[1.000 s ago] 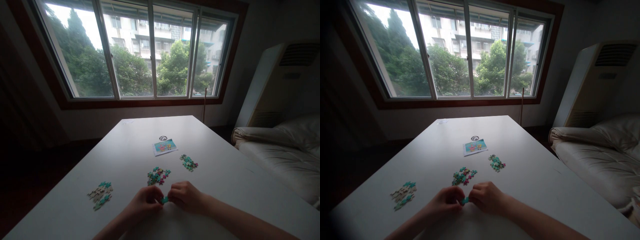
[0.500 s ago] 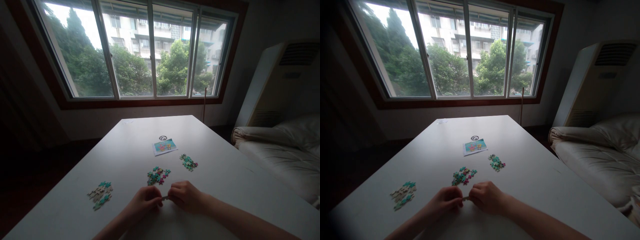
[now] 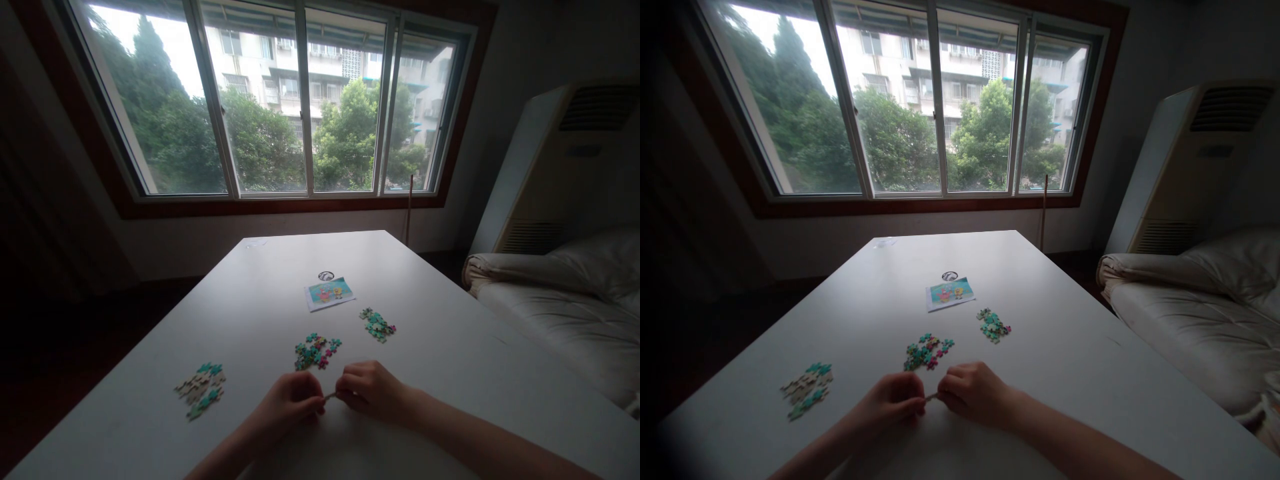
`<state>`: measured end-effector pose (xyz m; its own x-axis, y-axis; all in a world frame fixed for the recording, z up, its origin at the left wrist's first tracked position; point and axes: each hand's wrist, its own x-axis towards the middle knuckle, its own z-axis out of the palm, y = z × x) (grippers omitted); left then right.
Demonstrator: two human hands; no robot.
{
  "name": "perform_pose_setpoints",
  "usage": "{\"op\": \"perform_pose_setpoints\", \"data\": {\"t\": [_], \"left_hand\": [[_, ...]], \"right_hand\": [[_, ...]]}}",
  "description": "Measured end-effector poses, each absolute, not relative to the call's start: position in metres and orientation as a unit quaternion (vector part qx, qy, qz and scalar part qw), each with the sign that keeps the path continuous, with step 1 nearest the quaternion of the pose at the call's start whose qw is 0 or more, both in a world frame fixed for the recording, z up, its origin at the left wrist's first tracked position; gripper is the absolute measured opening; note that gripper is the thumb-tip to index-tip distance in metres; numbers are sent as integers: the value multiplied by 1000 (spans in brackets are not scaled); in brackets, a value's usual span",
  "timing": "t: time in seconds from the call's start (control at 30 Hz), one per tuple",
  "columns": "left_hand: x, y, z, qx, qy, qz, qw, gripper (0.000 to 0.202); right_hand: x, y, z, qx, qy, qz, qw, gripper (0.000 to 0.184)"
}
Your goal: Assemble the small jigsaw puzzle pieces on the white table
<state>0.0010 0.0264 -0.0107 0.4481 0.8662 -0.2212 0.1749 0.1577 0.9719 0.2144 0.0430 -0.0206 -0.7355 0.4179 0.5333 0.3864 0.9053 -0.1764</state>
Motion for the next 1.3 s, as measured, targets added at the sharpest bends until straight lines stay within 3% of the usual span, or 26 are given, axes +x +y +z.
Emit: {"op": "perform_pose_setpoints", "data": {"t": [0.3, 1.3], "left_hand": [[2, 25, -7, 575, 464, 272, 616, 36], [-2, 26, -12, 616, 449, 286, 581, 12]], "right_hand": [[214, 41, -17, -210, -909, 38, 358, 27], [215, 42, -20, -189, -920, 80, 334, 21]]}}
